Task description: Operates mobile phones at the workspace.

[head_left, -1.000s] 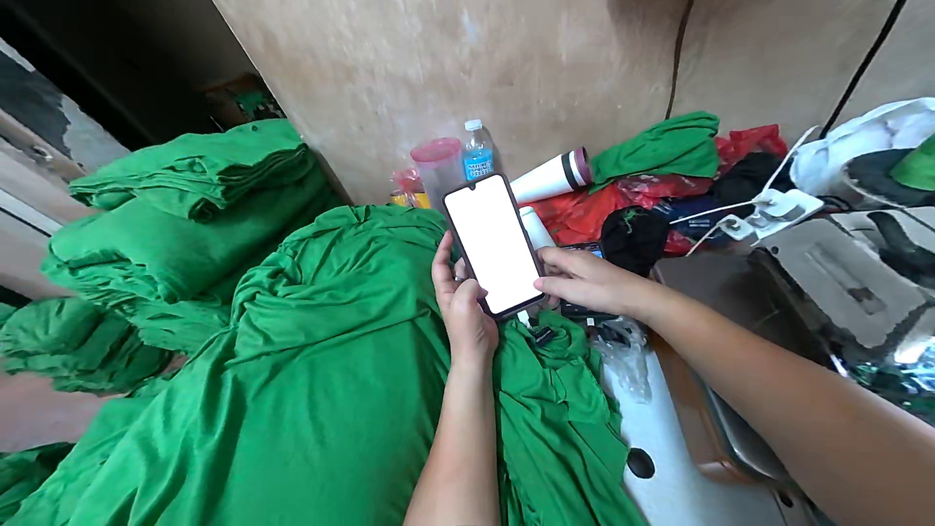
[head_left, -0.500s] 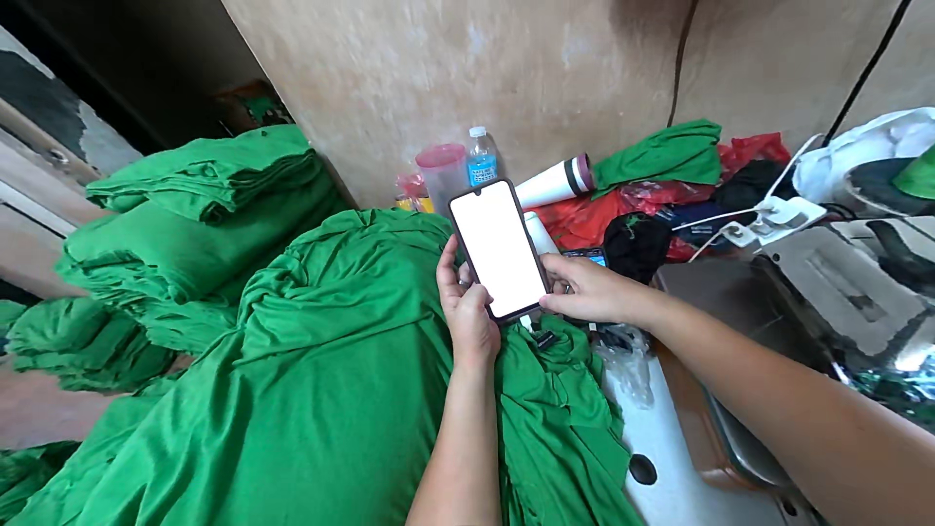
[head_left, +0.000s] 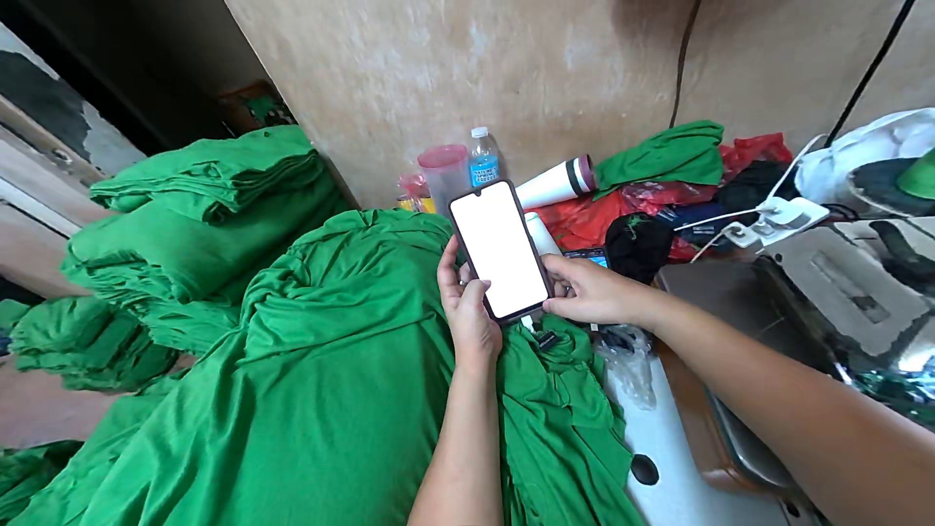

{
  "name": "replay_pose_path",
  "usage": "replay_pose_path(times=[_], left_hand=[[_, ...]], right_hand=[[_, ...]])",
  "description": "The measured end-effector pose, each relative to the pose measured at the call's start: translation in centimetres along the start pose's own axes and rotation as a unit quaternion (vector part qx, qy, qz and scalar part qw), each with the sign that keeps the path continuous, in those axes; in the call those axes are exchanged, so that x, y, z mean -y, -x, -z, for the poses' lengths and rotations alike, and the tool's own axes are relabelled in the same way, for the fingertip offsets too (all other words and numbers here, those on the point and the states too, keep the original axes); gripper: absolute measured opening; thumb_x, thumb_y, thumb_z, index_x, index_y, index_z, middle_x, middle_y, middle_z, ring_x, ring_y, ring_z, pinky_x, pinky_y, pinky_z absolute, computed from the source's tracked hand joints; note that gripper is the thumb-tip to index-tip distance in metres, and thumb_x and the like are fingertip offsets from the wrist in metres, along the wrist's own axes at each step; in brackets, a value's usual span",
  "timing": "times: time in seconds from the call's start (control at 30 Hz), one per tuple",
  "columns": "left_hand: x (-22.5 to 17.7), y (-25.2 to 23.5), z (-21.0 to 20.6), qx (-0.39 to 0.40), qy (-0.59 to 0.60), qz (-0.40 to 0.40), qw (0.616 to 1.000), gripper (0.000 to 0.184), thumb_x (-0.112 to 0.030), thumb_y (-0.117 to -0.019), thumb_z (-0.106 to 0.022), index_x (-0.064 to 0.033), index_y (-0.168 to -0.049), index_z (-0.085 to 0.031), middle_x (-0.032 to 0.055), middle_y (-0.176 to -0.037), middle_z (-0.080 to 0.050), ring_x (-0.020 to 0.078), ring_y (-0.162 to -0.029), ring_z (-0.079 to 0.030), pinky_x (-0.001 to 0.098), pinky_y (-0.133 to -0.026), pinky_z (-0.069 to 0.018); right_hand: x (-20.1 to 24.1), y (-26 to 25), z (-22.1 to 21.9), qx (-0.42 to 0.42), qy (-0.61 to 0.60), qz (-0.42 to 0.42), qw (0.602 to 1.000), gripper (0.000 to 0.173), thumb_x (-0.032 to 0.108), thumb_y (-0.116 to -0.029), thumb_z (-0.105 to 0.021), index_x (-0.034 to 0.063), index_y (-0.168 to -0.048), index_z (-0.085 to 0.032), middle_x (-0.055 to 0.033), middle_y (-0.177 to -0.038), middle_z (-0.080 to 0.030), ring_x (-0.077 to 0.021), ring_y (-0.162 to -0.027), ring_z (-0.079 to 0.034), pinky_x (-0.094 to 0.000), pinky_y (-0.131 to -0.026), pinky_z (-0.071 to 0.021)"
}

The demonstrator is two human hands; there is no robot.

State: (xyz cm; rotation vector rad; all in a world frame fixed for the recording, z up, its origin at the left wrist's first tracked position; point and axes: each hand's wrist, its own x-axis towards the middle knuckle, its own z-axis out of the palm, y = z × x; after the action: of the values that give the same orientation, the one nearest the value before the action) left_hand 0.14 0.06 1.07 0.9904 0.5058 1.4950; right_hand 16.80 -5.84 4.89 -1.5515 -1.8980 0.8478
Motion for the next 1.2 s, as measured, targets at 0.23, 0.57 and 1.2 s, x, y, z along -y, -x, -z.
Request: replay_pose_path(times=[0.23,0.57,1.2], left_hand=[[-0.04,0.03,-0.15,-0.006,0.003,0.000,1.000,0.056,0.006,-0.0969,-0.040,-0.0155,-0.149,-0.044,0.0083,-0.112,-0.064,0.0180,-0.097,-0.068,0.0384,-0.083,-0.0590],[0.03,-0.02,0.16,0.011,0.006,0.003,1.000,0.066,0.005,-0.0871,-0.040,-0.0158,-0.149,-0.042,0.0071,-0.111,-0.066,0.0171,-0.096,-0.068,0.0377,-0.082,-0.0587],[0.06,0.03,0.05,0.003,-0.018,-0.007,1.000,0.083,0.016,-0.0734,-0.041,-0.0138,-0.150,-0.042,0.0074,-0.103,-0.063,0.0143,-0.087,-0.066,0.0324,-0.076,-0.0572]], right_hand=[[-0.12,0.01,0.03,0.000,0.004,0.006,1.000,0.033,0.008,-0.0970,-0.061,-0.0018,-0.128,-0.054,-0.0119,-0.099,-0.064,-0.0099,-0.080,-0.060,-0.0276,-0.075,-0.0508],[-0.22,-0.04,0.15,0.009,0.005,-0.002,1.000,0.036,0.004,-0.0972,-0.056,-0.0019,-0.132,-0.053,-0.0131,-0.100,-0.064,-0.0101,-0.080,-0.060,-0.0282,-0.075,-0.0508],[-0.83,-0.14,0.21,-0.001,-0.001,0.018,1.000,0.033,0.004,-0.0948,-0.053,-0.0031,-0.126,-0.057,-0.0113,-0.096,-0.064,-0.0082,-0.076,-0.060,-0.0268,-0.073,-0.0513]])
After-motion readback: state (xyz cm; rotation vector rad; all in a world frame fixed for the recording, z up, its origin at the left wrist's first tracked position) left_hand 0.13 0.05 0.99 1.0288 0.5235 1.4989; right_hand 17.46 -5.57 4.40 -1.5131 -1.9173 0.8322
